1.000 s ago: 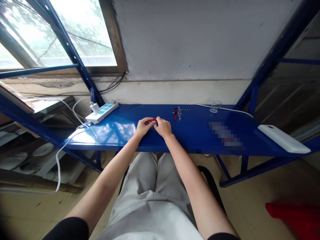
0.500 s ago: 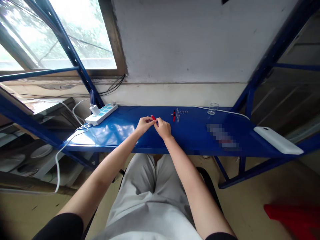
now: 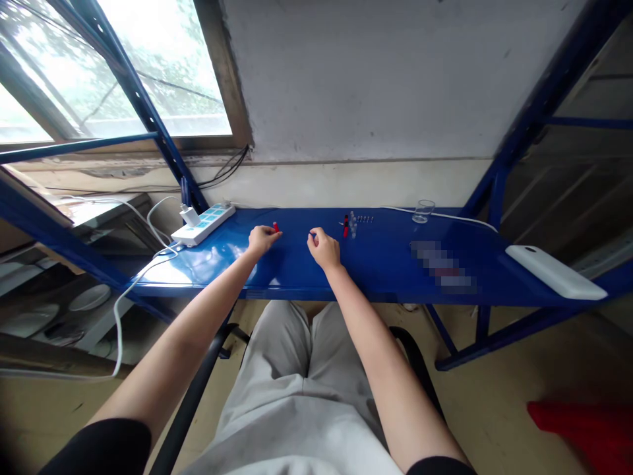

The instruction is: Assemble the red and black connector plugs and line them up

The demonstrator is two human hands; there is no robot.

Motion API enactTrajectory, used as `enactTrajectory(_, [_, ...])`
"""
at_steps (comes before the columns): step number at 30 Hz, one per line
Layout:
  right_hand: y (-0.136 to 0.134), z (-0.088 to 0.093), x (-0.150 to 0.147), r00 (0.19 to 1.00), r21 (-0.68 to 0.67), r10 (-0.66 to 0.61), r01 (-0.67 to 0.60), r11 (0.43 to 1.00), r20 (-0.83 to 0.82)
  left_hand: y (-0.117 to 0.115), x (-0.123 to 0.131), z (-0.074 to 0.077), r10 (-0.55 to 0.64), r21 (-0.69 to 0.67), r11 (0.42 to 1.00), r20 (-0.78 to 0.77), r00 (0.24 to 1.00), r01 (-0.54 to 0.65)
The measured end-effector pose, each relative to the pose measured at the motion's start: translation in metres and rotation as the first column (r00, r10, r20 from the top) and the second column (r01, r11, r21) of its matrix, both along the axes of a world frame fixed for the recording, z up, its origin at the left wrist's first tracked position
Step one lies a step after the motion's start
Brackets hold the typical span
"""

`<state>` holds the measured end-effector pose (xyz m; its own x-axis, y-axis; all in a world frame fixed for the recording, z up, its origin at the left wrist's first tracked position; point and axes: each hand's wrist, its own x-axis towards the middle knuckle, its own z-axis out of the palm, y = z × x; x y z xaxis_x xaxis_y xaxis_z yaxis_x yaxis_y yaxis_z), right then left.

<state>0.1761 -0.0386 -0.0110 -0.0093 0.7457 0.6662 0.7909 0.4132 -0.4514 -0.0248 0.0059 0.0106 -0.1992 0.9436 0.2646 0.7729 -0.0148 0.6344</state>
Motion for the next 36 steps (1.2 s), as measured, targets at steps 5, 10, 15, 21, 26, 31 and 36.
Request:
enactTrajectory(5, [0.001, 0.000, 0.001, 1.000, -0.011, 0.001, -0.001, 1.000, 0.006, -0.003, -0.010, -0.008, 0.051, -0.085, 0.995, -0.104, 0.993, -0.060])
enactTrajectory(10, [0.001, -0.001, 0.002, 1.000, -0.007, 0.002, -0.002, 1.000, 0.018, -0.007, -0.008, -0.007, 0.069, -0.117, 0.989, -0.141, 0.988, -0.085])
enactTrajectory(15, [0.002, -0.002, 0.002, 1.000, -0.001, 0.002, -0.002, 1.000, 0.026, -0.006, -0.006, -0.007, 0.084, -0.122, 0.987, -0.159, 0.984, -0.104])
enactTrajectory(21, [0.002, -0.002, 0.002, 1.000, 0.000, -0.005, 0.005, 1.000, 0.022, -0.006, -0.003, -0.008, 0.125, -0.134, 0.981, -0.123, 0.985, -0.141])
enactTrajectory(26, [0.001, 0.000, 0.001, 1.000, 0.000, -0.009, 0.009, 1.000, 0.018, -0.006, -0.006, -0.007, 0.122, -0.179, 0.974, -0.087, 0.989, -0.136])
enactTrajectory(31, [-0.001, 0.002, 0.002, 0.999, 0.018, -0.027, 0.028, 0.999, -0.022, -0.020, -0.008, -0.004, 0.195, -0.069, 0.979, 0.012, 0.981, -0.194])
enactTrajectory(36, [-0.001, 0.010, 0.010, 0.971, 0.105, -0.074, 0.100, 0.989, -0.229, -0.049, 0.014, 0.007, 0.120, 0.363, 0.924, 0.018, 0.993, -0.118])
